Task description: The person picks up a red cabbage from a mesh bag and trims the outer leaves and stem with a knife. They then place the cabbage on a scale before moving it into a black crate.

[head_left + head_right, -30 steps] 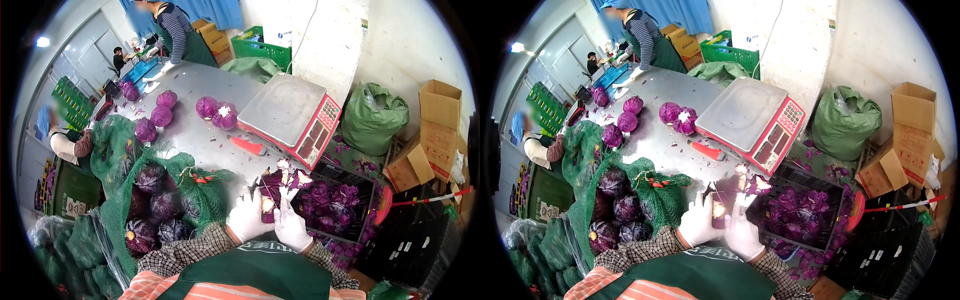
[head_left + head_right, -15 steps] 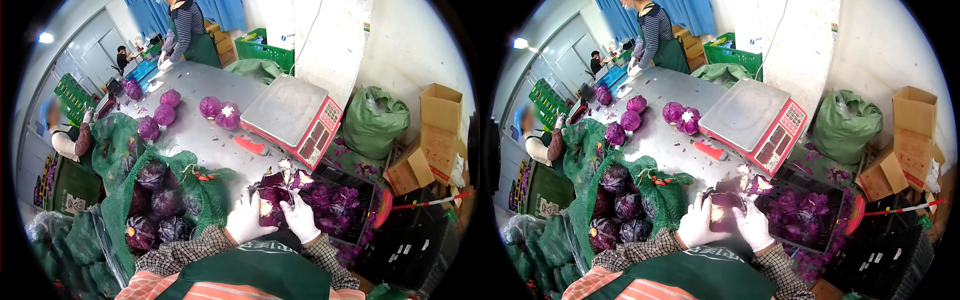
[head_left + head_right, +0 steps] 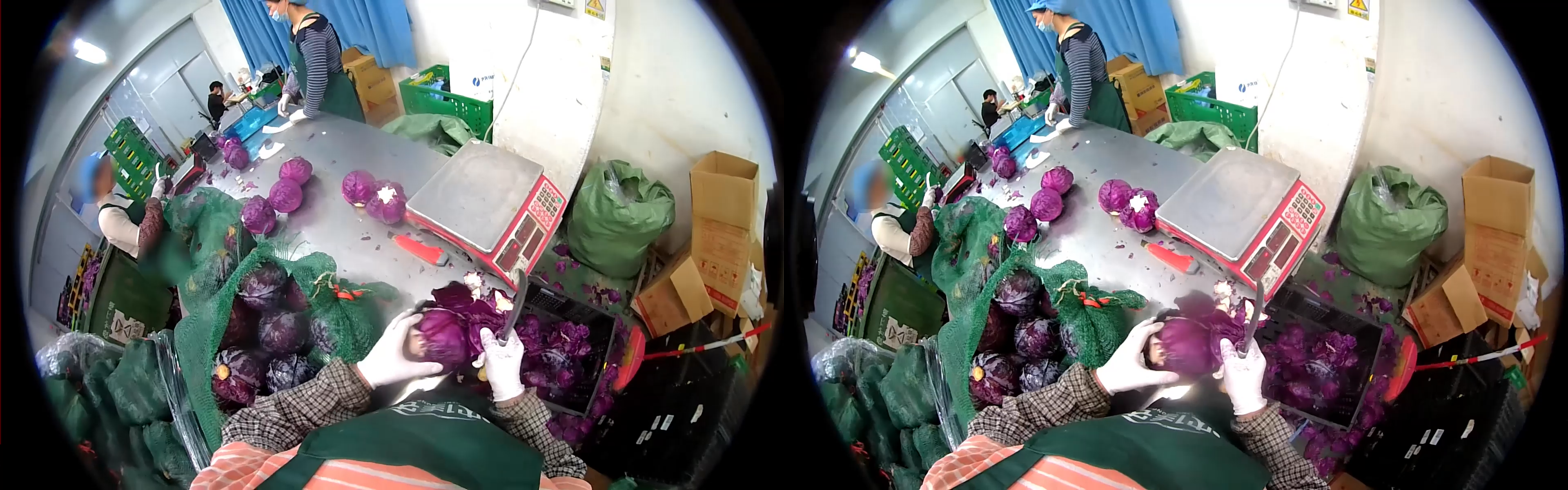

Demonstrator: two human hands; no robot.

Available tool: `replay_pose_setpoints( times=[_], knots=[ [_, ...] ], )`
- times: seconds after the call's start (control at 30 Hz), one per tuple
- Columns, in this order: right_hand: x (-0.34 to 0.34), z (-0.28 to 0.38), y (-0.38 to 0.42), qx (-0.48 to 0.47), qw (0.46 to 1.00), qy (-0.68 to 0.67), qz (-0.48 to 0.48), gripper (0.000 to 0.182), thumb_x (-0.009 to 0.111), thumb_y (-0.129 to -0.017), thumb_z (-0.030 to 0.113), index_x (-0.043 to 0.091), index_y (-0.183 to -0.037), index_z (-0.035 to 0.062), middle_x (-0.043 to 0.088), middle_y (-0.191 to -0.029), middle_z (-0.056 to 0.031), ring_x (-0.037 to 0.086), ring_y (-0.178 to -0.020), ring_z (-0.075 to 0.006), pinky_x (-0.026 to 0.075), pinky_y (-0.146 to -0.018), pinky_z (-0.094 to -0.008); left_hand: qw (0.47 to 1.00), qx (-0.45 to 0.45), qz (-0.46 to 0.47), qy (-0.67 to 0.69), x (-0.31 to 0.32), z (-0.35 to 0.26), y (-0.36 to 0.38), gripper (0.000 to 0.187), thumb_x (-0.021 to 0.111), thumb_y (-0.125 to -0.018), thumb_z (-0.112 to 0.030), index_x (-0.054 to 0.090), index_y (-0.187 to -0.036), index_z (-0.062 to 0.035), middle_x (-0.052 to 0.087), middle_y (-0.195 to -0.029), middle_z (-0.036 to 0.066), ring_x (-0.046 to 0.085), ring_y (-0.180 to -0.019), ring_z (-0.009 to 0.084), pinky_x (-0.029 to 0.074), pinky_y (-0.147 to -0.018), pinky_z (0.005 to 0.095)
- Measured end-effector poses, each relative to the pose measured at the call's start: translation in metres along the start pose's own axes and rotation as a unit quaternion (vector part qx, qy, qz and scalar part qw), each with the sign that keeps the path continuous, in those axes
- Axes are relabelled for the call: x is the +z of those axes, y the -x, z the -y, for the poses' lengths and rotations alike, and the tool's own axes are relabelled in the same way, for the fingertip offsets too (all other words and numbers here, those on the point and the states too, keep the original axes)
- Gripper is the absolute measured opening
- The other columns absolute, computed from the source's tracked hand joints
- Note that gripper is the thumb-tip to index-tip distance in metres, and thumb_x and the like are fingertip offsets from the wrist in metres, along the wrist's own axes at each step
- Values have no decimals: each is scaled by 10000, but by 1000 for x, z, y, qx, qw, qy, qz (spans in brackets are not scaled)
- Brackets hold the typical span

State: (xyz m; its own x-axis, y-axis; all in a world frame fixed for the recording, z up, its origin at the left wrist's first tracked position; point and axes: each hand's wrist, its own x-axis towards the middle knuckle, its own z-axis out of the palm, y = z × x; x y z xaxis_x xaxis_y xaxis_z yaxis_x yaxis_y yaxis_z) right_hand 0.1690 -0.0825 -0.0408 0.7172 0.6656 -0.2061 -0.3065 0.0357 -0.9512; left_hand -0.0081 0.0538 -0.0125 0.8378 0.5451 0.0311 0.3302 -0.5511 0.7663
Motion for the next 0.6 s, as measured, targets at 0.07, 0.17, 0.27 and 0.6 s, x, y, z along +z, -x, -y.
replay_pose_setpoints(
  times=[0.07, 0.17, 0.27, 0.6],
  knots=[
    [7, 28, 9, 14, 1000, 0, 21, 193, 643, -915, 75, 545, -1064, 2, 538, -602, 5, 495, -429, -65, 414, -399, -224, 995, -52, -19, 82, 7, 3, -19, 1039, 889, -622, -404, 345, -1368, 72, 385, -1365, 257, 386, -1310, 341, 327, -1112, 412],
    [1, 13, 10, -47, 998, -19, 34, 263, 657, -907, 76, 547, -1137, 11, 539, -621, 12, 480, -428, -61, 406, -391, -222, 994, -98, -31, 45, 16, 15, -36, 1042, 832, -628, -520, 383, -1350, 84, 371, -1397, 292, 348, -1348, 373, 295, -1131, 407],
    [-30, -5, -6, 24, 997, -11, -69, 174, 652, -916, 109, 517, -983, 22, 503, -561, 5, 460, -373, -101, 421, -357, -266, 984, -130, -5, 120, 10, 12, -36, 1023, 832, -630, -507, 394, -1349, 75, 426, -1345, 276, 415, -1295, 356, 340, -1103, 405],
    [-140, -112, -78, -234, 943, 193, -137, 590, 622, -859, -17, 369, -1392, -47, 591, -1196, -137, 606, -908, -181, 505, -809, -306, 968, -95, -15, 233, 4, 14, -43, 612, 808, -760, -270, 537, -1238, -1, 643, -1117, 123, 609, -1048, 200, 486, -957, 346]
  ],
)
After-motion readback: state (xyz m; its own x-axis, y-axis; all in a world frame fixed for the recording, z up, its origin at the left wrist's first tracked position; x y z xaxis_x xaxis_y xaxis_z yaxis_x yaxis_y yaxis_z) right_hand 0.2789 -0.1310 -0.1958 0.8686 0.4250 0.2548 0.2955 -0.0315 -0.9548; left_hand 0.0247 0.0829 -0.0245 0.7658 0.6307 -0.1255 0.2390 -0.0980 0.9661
